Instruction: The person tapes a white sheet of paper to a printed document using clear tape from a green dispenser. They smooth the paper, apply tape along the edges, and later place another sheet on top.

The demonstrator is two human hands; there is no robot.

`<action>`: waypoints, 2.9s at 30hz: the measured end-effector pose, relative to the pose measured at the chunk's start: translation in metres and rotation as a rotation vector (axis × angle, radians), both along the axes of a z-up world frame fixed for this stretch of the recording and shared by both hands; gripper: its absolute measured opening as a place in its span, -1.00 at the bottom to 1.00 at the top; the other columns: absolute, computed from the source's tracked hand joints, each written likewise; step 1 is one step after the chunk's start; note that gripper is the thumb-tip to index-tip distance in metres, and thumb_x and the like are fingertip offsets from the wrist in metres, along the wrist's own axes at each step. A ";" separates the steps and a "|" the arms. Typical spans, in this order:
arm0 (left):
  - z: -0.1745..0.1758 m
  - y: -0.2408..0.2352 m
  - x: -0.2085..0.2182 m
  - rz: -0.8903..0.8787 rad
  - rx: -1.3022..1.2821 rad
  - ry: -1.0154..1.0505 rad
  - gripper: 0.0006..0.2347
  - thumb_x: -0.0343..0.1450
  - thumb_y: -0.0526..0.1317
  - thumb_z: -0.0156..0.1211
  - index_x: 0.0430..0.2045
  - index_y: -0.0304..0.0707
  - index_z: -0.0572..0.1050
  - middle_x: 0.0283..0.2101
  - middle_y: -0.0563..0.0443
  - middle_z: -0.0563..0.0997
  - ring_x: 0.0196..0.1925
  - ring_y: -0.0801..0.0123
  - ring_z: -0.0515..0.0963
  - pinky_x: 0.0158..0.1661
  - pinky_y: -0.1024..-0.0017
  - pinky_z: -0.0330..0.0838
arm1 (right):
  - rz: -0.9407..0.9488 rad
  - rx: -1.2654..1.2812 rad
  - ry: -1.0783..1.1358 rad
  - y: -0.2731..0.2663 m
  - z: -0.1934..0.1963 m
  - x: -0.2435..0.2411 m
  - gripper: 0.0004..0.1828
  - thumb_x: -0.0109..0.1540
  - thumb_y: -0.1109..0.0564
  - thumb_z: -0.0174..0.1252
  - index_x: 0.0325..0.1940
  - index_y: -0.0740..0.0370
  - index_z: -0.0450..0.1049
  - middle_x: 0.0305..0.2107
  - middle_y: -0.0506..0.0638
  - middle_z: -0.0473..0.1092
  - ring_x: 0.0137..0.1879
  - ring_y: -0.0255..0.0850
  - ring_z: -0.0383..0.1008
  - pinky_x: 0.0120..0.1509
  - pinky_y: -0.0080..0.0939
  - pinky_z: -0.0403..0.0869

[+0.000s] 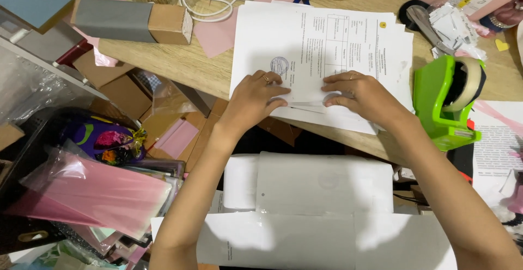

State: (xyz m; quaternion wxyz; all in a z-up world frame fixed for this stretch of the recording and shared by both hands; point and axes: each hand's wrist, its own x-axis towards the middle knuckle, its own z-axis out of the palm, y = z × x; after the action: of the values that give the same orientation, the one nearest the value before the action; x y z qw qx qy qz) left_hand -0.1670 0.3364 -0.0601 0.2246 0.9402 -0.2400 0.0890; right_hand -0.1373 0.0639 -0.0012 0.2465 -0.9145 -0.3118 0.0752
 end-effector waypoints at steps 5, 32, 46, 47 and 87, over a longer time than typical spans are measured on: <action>0.002 0.005 0.006 -0.019 -0.095 0.057 -0.86 0.48 -0.13 0.19 -0.27 -0.06 0.67 -0.10 0.00 0.62 0.03 0.22 0.56 -0.04 0.35 0.41 | -0.010 0.005 0.029 0.002 0.008 0.002 -0.74 0.29 0.12 0.22 -0.04 0.34 0.61 -0.01 0.29 0.52 0.19 0.14 0.50 0.24 0.04 0.46; 0.144 0.049 -0.157 0.017 -0.900 -0.519 -0.93 0.59 -0.42 0.12 -0.13 -0.39 0.37 -0.14 -0.13 0.43 -0.10 0.28 0.43 0.00 0.46 0.43 | -0.313 0.660 -0.454 -0.159 0.064 -0.088 -0.62 0.61 0.10 0.15 0.44 0.30 0.26 0.22 0.14 0.29 0.34 -0.04 0.29 0.53 -0.06 0.29; 0.023 0.057 -0.186 0.429 -0.781 -0.018 -0.86 0.55 -0.13 0.09 -0.24 -0.20 0.40 -0.51 0.24 0.12 -0.44 0.56 0.12 -0.38 0.54 0.03 | -0.507 0.945 0.200 -0.082 -0.011 -0.171 -0.50 0.34 0.33 0.07 0.34 0.07 0.20 -0.16 -0.01 0.44 -0.09 -0.40 0.42 0.02 -0.38 0.42; 0.016 0.058 -0.185 0.435 -0.780 -0.011 -0.86 0.55 -0.13 0.09 -0.24 -0.20 0.40 -0.51 0.24 0.12 -0.44 0.56 0.12 -0.38 0.54 0.03 | -0.509 0.942 0.208 -0.082 -0.023 -0.172 -0.50 0.34 0.33 0.07 0.34 0.07 0.20 -0.16 -0.01 0.44 -0.09 -0.40 0.42 0.02 -0.38 0.42; 0.059 0.075 -0.350 0.822 -0.453 0.341 -0.61 0.50 -0.21 0.01 0.18 -0.48 0.44 -0.30 -0.29 0.41 -0.30 0.13 0.46 -0.33 0.26 0.37 | 0.047 0.085 0.077 0.048 -0.041 -0.256 -0.65 0.34 0.08 0.06 0.22 0.08 0.46 0.19 0.03 0.39 0.42 -0.07 0.25 0.51 0.07 0.12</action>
State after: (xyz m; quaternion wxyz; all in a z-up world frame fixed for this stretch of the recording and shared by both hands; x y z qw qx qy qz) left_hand -0.5175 0.4115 -0.0015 0.4053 0.8859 0.2158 0.0650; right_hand -0.3930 0.1123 -0.0425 0.2952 -0.8921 -0.3263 0.1029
